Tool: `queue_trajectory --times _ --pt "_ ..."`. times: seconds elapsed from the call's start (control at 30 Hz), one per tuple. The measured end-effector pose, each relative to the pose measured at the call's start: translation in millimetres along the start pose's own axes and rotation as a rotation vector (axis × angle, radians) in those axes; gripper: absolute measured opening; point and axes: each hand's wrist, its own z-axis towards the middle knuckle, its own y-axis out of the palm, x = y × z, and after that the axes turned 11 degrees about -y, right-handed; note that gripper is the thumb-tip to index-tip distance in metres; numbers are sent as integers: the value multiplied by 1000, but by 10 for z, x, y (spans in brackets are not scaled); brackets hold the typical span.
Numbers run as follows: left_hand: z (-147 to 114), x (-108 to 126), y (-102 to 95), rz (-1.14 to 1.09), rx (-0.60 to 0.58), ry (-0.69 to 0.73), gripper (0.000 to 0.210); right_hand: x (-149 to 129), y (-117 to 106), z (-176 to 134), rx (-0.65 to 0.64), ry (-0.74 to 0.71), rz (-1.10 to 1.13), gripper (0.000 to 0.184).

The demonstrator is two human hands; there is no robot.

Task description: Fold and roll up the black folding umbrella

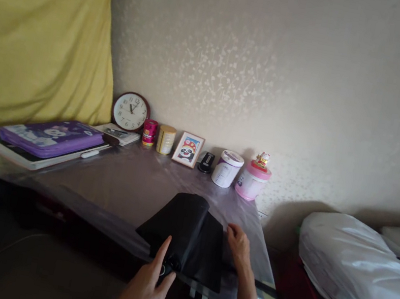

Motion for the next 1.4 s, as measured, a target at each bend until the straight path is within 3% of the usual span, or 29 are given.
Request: queue_trajectory --times 0.27,0.63,0.9,1.03,1.4 --pt "-7 -27 -22 -107 -25 41 68 54 -54 -69 -117 221 180 21" --pt "34 -58 1 -65 14 46 69 -61 -58 -100 -175 305 271 28" --pt "2 -1 -11 -53 16 45 68 -108 1 -130 -190 306 386 43" --pt "4 8 -15 -50 9 30 72 -79 64 -133 -226 235 367 52" --pt "13 -31 -13 -58 14 60 71 36 156 -83 -103 68 256 44"
